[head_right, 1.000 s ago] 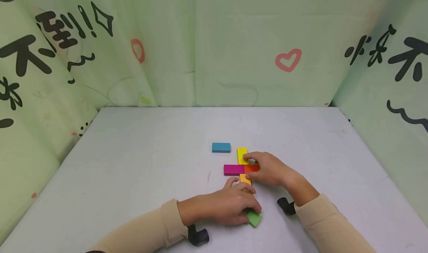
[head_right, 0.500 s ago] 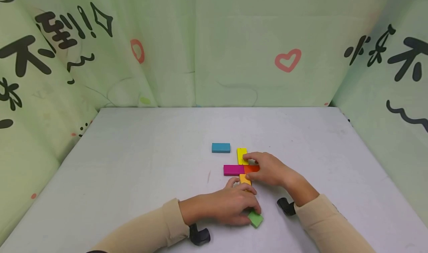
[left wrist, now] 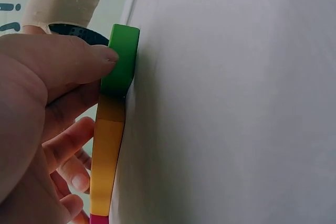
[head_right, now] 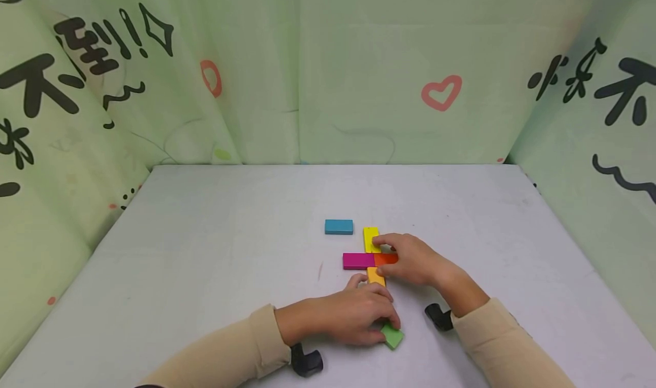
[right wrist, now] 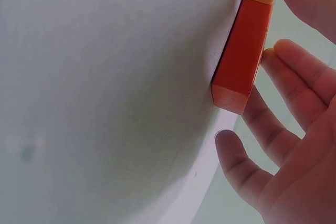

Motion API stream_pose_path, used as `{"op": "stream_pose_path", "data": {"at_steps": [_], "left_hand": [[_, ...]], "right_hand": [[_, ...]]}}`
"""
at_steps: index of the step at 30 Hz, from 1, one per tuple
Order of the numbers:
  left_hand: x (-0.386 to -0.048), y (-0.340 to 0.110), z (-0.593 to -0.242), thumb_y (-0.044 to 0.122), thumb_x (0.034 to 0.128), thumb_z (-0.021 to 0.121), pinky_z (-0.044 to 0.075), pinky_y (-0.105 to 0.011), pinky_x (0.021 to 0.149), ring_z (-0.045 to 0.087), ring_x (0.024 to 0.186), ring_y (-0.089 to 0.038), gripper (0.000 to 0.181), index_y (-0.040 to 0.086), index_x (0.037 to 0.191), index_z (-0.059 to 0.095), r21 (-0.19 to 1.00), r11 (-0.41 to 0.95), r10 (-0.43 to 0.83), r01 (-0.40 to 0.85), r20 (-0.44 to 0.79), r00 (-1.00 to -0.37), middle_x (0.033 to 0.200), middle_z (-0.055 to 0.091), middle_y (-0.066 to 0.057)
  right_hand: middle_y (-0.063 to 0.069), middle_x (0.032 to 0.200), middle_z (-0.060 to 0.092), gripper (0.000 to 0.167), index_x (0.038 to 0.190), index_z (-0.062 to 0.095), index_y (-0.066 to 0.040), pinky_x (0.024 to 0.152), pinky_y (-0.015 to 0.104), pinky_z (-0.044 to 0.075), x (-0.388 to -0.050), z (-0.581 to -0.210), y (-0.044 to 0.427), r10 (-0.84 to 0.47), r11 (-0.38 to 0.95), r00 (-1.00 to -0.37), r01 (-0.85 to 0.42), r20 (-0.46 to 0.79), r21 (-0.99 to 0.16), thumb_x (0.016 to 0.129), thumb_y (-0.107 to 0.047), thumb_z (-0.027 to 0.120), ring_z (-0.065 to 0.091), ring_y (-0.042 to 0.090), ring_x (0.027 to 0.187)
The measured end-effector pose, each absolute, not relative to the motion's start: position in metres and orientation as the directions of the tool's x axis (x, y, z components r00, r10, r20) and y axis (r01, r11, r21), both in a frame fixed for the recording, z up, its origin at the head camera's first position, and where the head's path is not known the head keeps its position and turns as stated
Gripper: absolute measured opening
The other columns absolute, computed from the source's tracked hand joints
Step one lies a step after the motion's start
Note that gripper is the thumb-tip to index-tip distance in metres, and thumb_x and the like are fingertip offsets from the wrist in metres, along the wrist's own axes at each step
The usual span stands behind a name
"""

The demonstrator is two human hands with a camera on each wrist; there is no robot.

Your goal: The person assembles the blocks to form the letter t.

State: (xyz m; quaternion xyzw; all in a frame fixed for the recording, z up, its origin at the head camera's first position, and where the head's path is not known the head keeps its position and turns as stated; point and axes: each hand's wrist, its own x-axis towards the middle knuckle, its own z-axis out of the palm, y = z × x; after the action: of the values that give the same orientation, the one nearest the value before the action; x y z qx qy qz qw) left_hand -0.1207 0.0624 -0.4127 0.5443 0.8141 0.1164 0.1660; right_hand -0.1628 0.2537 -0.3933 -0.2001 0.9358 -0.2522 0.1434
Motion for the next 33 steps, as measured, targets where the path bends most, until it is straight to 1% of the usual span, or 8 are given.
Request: {"op": "stream_pose_path", "data": {"at_steps": [5,12,18,21,23,27,30,33], "left_hand": [[-0.122,0.062,-0.413,0.035,0.0946,0.07,0.025,-0.026,0.094,0.04,0.119,0.005,0.028,0.033,0.122,0.069,0.371,0.37,0.929,0.852,-0.138,-0.343,0.108,0.061,0.03],[-0.122,0.063,-0.413,0.035,0.0947,0.07,0.025,-0.022,0.092,0.041,0.119,0.004,0.028,0.031,0.122,0.069,0.372,0.36,0.933,0.856,-0.131,-0.336,0.108,0.061,0.029],[-0.123,0.062,-0.41,0.038,0.0928,0.072,0.025,-0.023,0.094,0.042,0.113,0.005,0.034,0.031,0.126,0.067,0.384,0.368,0.93,0.847,-0.138,-0.341,0.106,0.059,0.028],[-0.125,0.059,-0.407,0.04,0.0912,0.073,0.026,-0.026,0.096,0.042,0.111,0.005,0.037,0.031,0.127,0.067,0.392,0.38,0.925,0.838,-0.131,-0.358,0.107,0.058,0.027],[-0.127,0.056,-0.404,0.041,0.0907,0.073,0.028,-0.026,0.094,0.043,0.111,0.005,0.037,0.031,0.126,0.067,0.402,0.39,0.919,0.828,-0.126,-0.373,0.107,0.058,0.027],[-0.135,0.048,-0.397,0.038,0.0903,0.074,0.031,-0.027,0.094,0.046,0.111,0.004,0.035,0.028,0.124,0.069,0.403,0.406,0.911,0.82,-0.111,-0.397,0.108,0.061,0.024],[-0.142,0.039,-0.392,0.036,0.0901,0.075,0.034,-0.031,0.099,0.049,0.116,0.0,0.036,0.025,0.123,0.069,0.382,0.425,0.902,0.821,-0.097,-0.421,0.113,0.063,0.02],[-0.15,0.03,-0.387,0.035,0.0897,0.076,0.035,-0.034,0.103,0.048,0.121,-0.004,0.038,0.023,0.124,0.068,0.385,0.458,0.884,0.801,-0.101,-0.456,0.119,0.064,0.016]], "right_hand": [[0.018,0.133,0.059,0.061,0.138,0.057,-0.004,0.092,0.054,0.049,-0.163,-0.394,0.254,-0.442,0.795,-0.88,-0.295,-0.173,-0.529,0.087,-0.027,0.079,0.057,0.04,0.115],[0.018,0.133,0.059,0.061,0.138,0.057,-0.004,0.092,0.054,0.05,-0.163,-0.394,0.253,-0.438,0.8,-0.881,-0.291,-0.179,-0.525,0.087,-0.028,0.079,0.057,0.039,0.115],[0.019,0.133,0.058,0.061,0.138,0.056,-0.005,0.092,0.054,0.05,-0.163,-0.394,0.254,-0.436,0.799,-0.881,-0.286,-0.182,-0.529,0.087,-0.027,0.079,0.057,0.039,0.115],[0.018,0.133,0.059,0.06,0.138,0.057,-0.004,0.092,0.053,0.05,-0.163,-0.394,0.254,-0.44,0.796,-0.88,-0.29,-0.179,-0.531,0.087,-0.026,0.079,0.057,0.039,0.114],[0.018,0.133,0.059,0.06,0.138,0.057,-0.004,0.091,0.053,0.05,-0.163,-0.394,0.254,-0.442,0.796,-0.88,-0.294,-0.176,-0.53,0.087,-0.027,0.079,0.057,0.039,0.114],[0.018,0.133,0.059,0.061,0.138,0.057,-0.005,0.091,0.053,0.05,-0.163,-0.393,0.254,-0.443,0.797,-0.88,-0.297,-0.174,-0.526,0.086,-0.028,0.079,0.057,0.038,0.114],[0.018,0.133,0.058,0.06,0.138,0.057,-0.005,0.091,0.052,0.051,-0.162,-0.393,0.253,-0.438,0.799,-0.881,-0.29,-0.18,-0.526,0.086,-0.027,0.079,0.056,0.039,0.115],[0.019,0.134,0.058,0.06,0.138,0.057,-0.005,0.091,0.051,0.051,-0.162,-0.393,0.253,-0.43,0.801,-0.883,-0.277,-0.189,-0.53,0.086,-0.026,0.079,0.055,0.039,0.115]]}}
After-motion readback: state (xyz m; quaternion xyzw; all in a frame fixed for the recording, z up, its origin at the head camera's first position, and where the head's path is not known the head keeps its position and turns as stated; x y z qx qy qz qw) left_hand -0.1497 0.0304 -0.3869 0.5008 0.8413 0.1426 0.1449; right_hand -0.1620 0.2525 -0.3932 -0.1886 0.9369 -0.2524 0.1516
